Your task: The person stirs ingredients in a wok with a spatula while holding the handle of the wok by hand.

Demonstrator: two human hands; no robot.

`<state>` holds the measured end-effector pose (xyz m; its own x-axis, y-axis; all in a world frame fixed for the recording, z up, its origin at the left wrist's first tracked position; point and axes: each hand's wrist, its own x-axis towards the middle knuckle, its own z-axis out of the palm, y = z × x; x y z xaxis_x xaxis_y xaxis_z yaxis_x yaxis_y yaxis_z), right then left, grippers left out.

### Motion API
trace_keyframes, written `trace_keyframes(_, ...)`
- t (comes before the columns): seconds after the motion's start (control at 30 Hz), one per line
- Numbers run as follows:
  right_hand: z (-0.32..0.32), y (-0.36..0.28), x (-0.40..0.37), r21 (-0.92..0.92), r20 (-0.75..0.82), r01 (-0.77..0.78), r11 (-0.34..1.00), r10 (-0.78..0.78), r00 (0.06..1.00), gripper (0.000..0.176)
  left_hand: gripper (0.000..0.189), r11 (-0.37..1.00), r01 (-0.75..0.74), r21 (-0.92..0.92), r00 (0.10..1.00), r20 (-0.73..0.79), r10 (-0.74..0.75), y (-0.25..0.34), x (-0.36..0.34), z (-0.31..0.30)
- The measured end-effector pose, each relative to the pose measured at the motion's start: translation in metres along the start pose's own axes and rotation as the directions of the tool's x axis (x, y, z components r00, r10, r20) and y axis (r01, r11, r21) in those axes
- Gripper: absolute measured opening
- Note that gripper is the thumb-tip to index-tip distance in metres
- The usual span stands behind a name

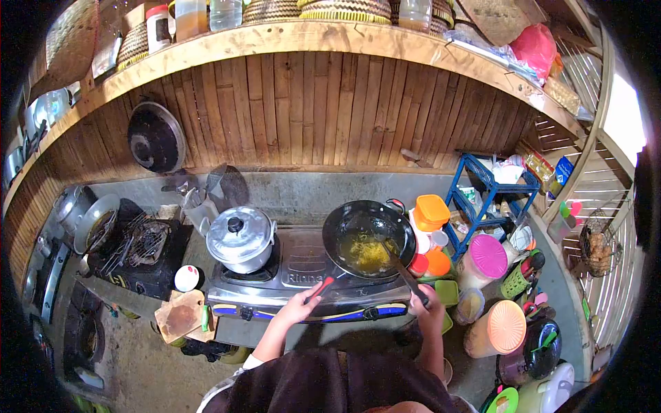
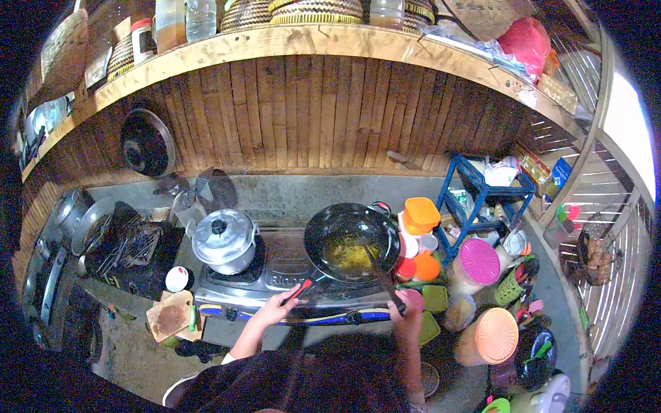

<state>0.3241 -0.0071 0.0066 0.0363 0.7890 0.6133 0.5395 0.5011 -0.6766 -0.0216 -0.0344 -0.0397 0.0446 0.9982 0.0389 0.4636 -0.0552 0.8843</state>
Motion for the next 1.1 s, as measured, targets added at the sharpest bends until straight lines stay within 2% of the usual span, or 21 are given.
trace_keyframes(0.07, -0.014, -0.004, 0.000, 0.153, -0.034, -0.153, 0.976, 0.160, 0.986, 0.024, 0.047, 0.999, 0.041, -0.004, 0.999, 0.020, -0.041, 0.004, -0.001, -0.002)
trace_keyframes(0.1, -0.021, -0.016, 0.001, 0.153, -0.033, -0.153, 0.976, 0.160, 0.987, 0.024, 0.046, 0.999, 0.045, 0.018, 0.999, 0.014, -0.045, 0.007, -0.002, -0.002)
trace_keyframes(0.17, -0.036, -0.045, 0.009, 0.239, -0.028, -0.300, 0.923, 0.315, 0.949, 0.016, 0.046, 0.998, 0.045, 0.040, 0.999, 0.011, -0.046, 0.019, -0.004, -0.006)
trace_keyframes(0.2, -0.040, -0.050, 0.010, 0.166, -0.087, -0.240, 0.957, 0.256, 0.963, 0.012, 0.046, 0.996, 0.080, 0.036, 0.996, 0.026, -0.081, 0.029, -0.006, -0.009)
trace_keyframes(0.27, -0.050, -0.065, 0.013, 0.107, -0.096, -0.227, 0.968, 0.238, 0.967, 0.010, 0.046, 0.993, 0.115, 0.034, 0.992, 0.041, -0.116, 0.029, -0.007, -0.009)
trace_keyframes(0.33, -0.052, -0.057, 0.011, -0.022, -0.135, -0.139, 0.990, 0.134, 0.982, 0.009, 0.045, 1.000, 0.003, 0.023, 1.000, -0.002, -0.003, 0.013, -0.003, -0.004)
trace_keyframes(0.43, -0.055, -0.064, 0.014, -0.018, -0.135, -0.124, 0.992, 0.121, 0.984, 0.009, 0.046, 0.996, -0.081, 0.037, 0.996, -0.035, 0.082, 0.003, -0.001, -0.001)
trace_keyframes(0.57, -0.047, -0.060, 0.013, -0.081, -0.109, -0.125, 0.989, 0.116, 0.987, 0.009, 0.047, 1.000, 0.009, 0.006, 1.000, 0.010, -0.009, 0.009, -0.003, -0.004)
trace_keyframes(0.67, -0.031, -0.038, 0.012, -0.002, -0.075, -0.141, 0.990, 0.140, 0.987, 0.011, 0.047, 1.000, -0.009, 0.008, 1.000, 0.007, 0.009, 0.004, -0.001, -0.002)
trace_keyframes(0.77, -0.016, -0.010, 0.012, 0.013, 0.012, 0.049, 0.999, -0.049, 0.999, 0.023, 0.046, 0.997, -0.074, 0.000, 0.997, -0.032, 0.074, 0.000, -0.001, 0.000)
trace_keyframes(0.8, -0.015, -0.013, 0.012, -0.072, 0.097, -0.007, 0.997, 0.014, 0.995, 0.025, 0.046, 0.997, -0.075, 0.001, 0.997, -0.030, 0.075, 0.006, -0.002, -0.002)
trace_keyframes(0.87, -0.014, -0.043, 0.019, -0.101, 0.149, -0.004, 0.995, 0.019, 0.989, 0.025, 0.044, 0.999, 0.031, -0.017, 0.999, 0.033, -0.030, 0.022, -0.004, -0.007)
trace_keyframes(0.9, -0.012, -0.055, 0.021, -0.128, 0.202, 0.002, 0.992, 0.025, 0.979, 0.025, 0.044, 0.999, 0.030, -0.016, 0.999, 0.036, -0.030, 0.022, -0.004, -0.007)
trace_keyframes(0.93, -0.009, -0.058, 0.020, -0.136, 0.240, 0.079, 0.988, -0.044, 0.970, 0.030, 0.044, 0.999, 0.031, -0.038, 0.999, 0.036, -0.029, 0.021, -0.004, -0.006)
trace_keyframes(0.97, -0.004, -0.054, 0.015, -0.137, 0.238, 0.073, 0.988, -0.039, 0.971, 0.030, 0.044, 0.998, 0.032, -0.059, 0.999, 0.037, -0.030, 0.021, -0.004, -0.006)
trace_keyframes(1.03, 0.012, -0.035, 0.002, -0.019, 0.313, -0.197, 0.980, 0.193, 0.930, 0.033, 0.044, 0.999, -0.019, -0.043, 1.000, 0.005, 0.019, 0.015, -0.003, -0.004)
trace_keyframes(1.07, 0.014, -0.031, -0.001, -0.032, 0.367, -0.272, 0.962, 0.264, 0.892, 0.035, 0.045, 0.997, -0.070, -0.028, 0.997, -0.033, 0.069, 0.012, -0.003, -0.002)
trace_keyframes(1.1, 0.015, -0.026, -0.003, -0.034, 0.367, -0.271, 0.962, 0.264, 0.892, 0.035, 0.045, 0.997, -0.070, -0.030, 0.997, -0.033, 0.069, 0.012, -0.003, -0.002)
